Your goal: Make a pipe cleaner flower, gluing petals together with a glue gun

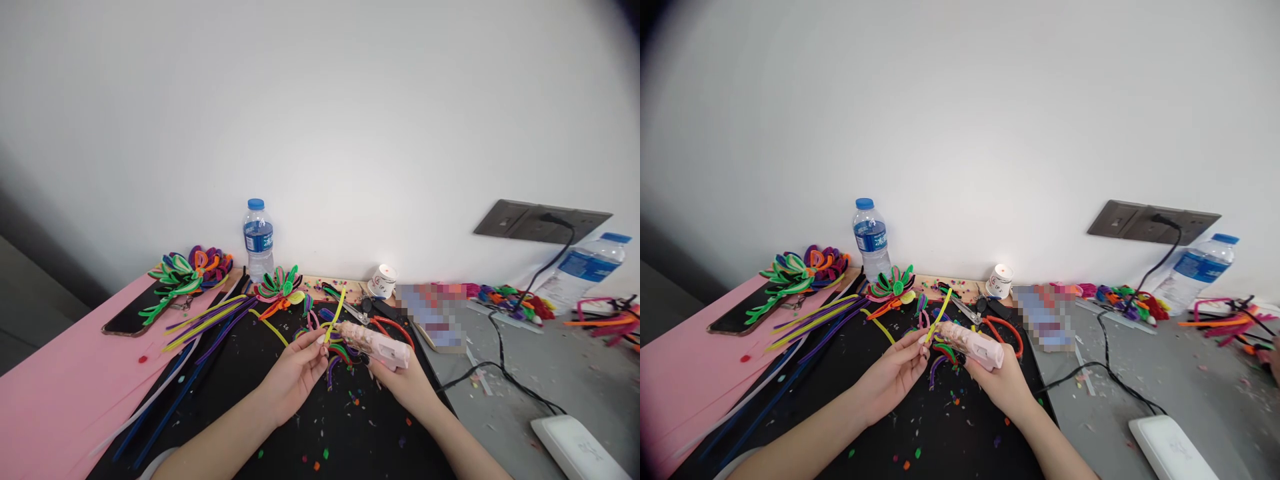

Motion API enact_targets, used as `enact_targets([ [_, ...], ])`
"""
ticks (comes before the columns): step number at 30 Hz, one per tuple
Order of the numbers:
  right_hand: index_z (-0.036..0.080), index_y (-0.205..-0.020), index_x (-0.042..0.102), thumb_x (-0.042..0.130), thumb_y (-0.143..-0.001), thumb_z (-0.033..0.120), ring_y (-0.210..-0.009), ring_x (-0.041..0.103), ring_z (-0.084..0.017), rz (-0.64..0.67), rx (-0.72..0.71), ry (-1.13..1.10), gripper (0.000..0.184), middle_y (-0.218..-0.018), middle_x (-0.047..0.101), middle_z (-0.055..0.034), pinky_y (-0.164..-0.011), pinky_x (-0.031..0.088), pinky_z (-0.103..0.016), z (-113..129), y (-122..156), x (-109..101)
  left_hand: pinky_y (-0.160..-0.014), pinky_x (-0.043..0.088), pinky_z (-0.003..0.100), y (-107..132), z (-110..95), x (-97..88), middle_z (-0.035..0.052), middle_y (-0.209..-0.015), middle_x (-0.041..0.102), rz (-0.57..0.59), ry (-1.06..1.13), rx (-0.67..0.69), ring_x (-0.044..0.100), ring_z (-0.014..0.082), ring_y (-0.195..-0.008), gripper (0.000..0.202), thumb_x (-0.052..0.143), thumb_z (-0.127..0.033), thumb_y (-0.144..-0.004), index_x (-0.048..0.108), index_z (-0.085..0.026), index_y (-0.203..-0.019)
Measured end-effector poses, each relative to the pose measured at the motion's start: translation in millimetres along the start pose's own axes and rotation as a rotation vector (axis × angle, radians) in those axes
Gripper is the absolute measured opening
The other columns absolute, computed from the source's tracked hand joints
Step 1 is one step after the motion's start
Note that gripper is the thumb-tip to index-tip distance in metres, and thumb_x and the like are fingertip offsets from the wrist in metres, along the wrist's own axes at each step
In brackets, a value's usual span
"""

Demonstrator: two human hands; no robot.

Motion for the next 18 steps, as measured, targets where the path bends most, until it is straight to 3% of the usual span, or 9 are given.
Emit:
enact_targets([
  [5, 0.012, -0.099, 0.062, 0.054, -0.075, 0.024, -0.050, 0.049, -0.013, -0.030, -0.015, 0.007, 0.028, -0.066, 0.062, -0.0020, -0.047, 0.042, -0.023, -2.5, -0.7, -1.2, -0.058, 0.052, 0.015, 0.9, 0.4, -0.5, 0.0030, -0.065, 0.062, 0.009, -0.011, -0.007, 0.059, 0.0073, -0.058, 0.019, 0.056, 0.000, -0.075, 0.066, -0.010, -0.088],
  [9, 0.013, -0.096, 0.062, 0.054, -0.075, 0.025, -0.053, 0.051, -0.015, -0.072, -0.040, 0.017, 0.026, -0.063, 0.060, -0.0020, -0.050, 0.043, -0.024, -3.0, -1.7, -3.3, -0.059, 0.052, 0.015, 1.7, 0.6, 0.7, 0.0033, -0.065, 0.062, 0.020, -0.011, -0.005, 0.059, 0.0072, -0.059, 0.019, 0.055, 0.000, -0.076, 0.066, -0.010, -0.088],
  [14, 0.014, -0.091, 0.061, 0.054, -0.075, 0.027, -0.043, 0.044, -0.012, -0.138, -0.010, -0.007, 0.021, -0.053, 0.054, 0.0006, -0.041, 0.038, -0.023, -1.2, -0.3, -7.0, -0.058, 0.052, 0.015, 1.9, -0.1, 1.6, 0.0034, -0.065, 0.061, 0.010, -0.015, -0.002, 0.058, 0.0070, -0.059, 0.018, 0.055, -0.001, -0.076, 0.066, -0.010, -0.087],
  [18, 0.014, -0.086, 0.061, 0.055, -0.073, 0.024, -0.046, 0.045, -0.012, -0.046, -0.041, -0.023, 0.017, -0.058, 0.056, 0.0004, -0.045, 0.039, -0.022, 0.0, 1.6, -4.2, -0.058, 0.052, 0.015, 0.9, -0.4, 0.8, 0.0037, -0.065, 0.061, 0.013, -0.004, -0.004, 0.059, 0.0071, -0.058, 0.019, 0.054, 0.000, -0.076, 0.066, -0.010, -0.087],
])
Point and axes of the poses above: each hand's wrist, its own y-axis away from the middle knuckle, its own x-axis out of the palm, z = x × y, the point moved 2 cm from there along -y, towards the middle knuckle
